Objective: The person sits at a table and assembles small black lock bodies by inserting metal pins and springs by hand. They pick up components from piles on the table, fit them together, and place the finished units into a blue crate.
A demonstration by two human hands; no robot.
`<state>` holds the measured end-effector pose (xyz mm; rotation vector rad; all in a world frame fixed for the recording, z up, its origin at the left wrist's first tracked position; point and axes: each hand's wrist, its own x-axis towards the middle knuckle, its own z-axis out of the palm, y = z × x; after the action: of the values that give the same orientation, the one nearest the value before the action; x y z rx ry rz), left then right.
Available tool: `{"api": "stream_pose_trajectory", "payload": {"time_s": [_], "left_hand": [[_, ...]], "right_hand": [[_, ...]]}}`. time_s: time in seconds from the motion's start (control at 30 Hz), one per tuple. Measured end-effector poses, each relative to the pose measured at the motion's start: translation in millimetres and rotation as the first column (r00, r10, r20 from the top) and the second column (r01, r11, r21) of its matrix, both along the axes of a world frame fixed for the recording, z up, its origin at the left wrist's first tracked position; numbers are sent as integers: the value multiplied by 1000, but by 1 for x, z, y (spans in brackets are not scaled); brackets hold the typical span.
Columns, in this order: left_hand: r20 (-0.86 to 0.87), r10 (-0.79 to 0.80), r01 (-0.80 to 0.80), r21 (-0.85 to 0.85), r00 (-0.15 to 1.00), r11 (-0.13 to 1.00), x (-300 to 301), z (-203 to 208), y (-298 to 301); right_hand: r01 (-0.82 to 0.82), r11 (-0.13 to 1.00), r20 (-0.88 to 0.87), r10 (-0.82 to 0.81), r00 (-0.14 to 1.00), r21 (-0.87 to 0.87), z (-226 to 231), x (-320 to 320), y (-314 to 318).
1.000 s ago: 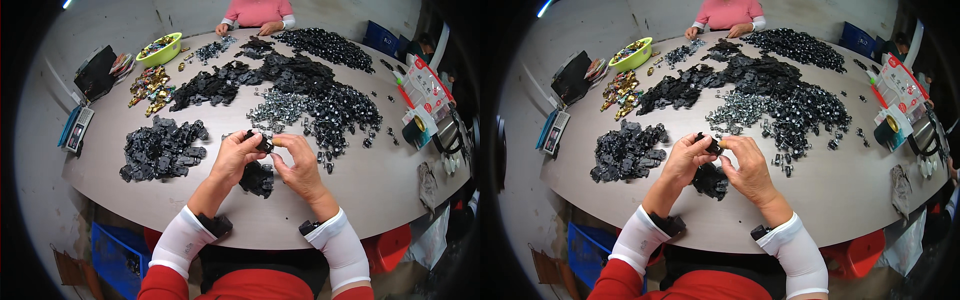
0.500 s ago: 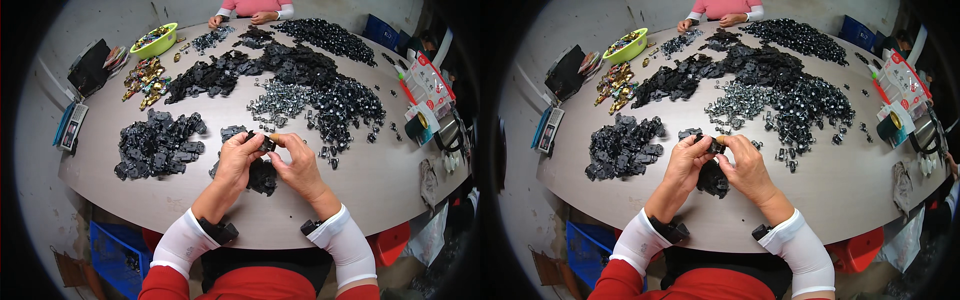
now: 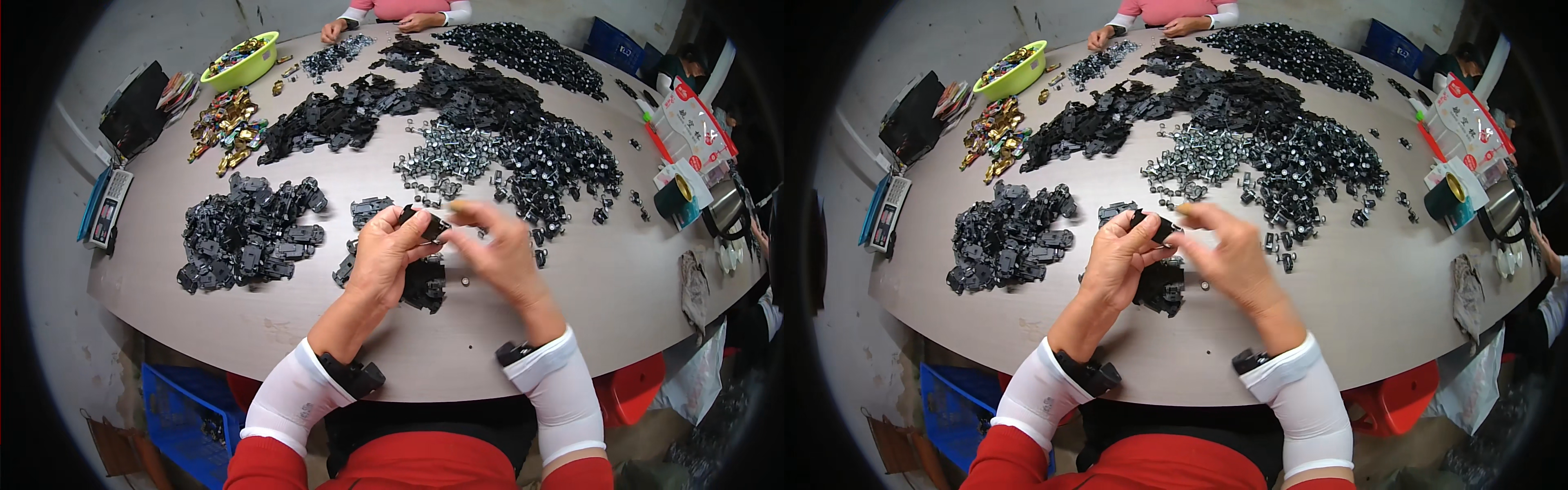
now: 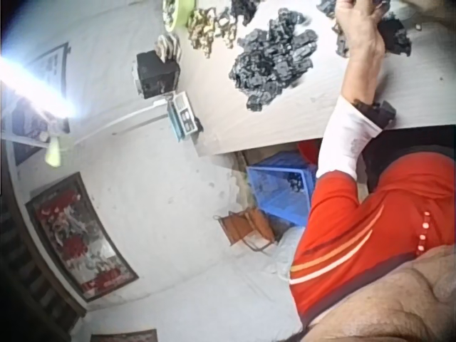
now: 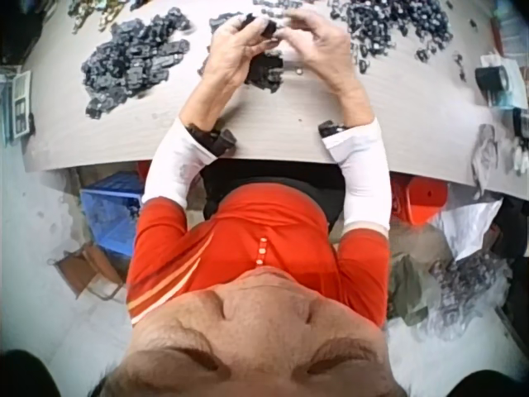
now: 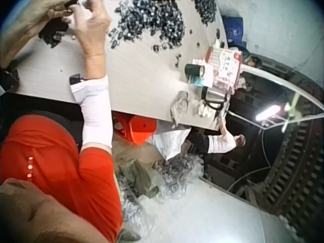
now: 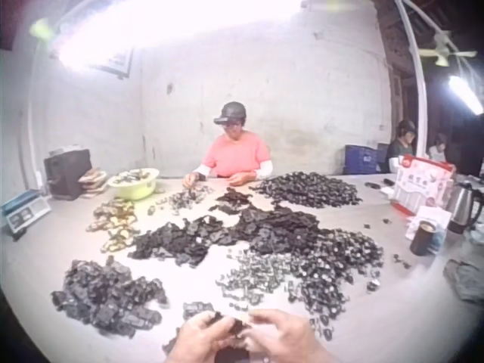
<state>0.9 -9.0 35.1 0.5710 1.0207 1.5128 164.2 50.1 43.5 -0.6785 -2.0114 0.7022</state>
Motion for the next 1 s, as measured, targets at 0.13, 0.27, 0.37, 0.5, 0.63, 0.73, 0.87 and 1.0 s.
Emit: {"api": "stream_pose_trajectory", "payload": {"time_s": [0.13, 0.27, 0.37, 0.5, 0.63, 0.73, 0.87, 1.0], "left_hand": [[17, -9, 10, -31, 1000, 999, -9, 3, 5], [72, -63, 66, -37, 995, 997, -9, -2, 7], [136, -105, 108, -12, 985, 994, -10, -5, 7], [116, -210, 210, 15, 971, 978, -10, -11, 7], [90, -234, 236, -12, 968, 972, -12, -13, 6], [84, -221, 224, -29, 972, 974, -15, -13, 5], [79, -246, 246, 3, 966, 969, -9, -11, 7], [-9, -180, 180, -17, 984, 984, -6, -6, 5]], "right_hand": [[346, 895, 50, -346, 937, -281, 2, 41, 32], [277, 956, 266, -242, 933, -101, -14, 43, 35], [249, 967, 384, -249, 889, 50, -22, 30, 28], [192, 973, 425, -229, 876, 130, -28, 21, 26], [30, 992, 397, -77, 915, 124, -27, 21, 24], [14, 1000, 383, -19, 924, 17, -30, 22, 27], [105, 976, 305, -161, 939, 191, -27, 31, 26], [245, 904, 401, -382, 833, 351, -21, 32, 25]]}}
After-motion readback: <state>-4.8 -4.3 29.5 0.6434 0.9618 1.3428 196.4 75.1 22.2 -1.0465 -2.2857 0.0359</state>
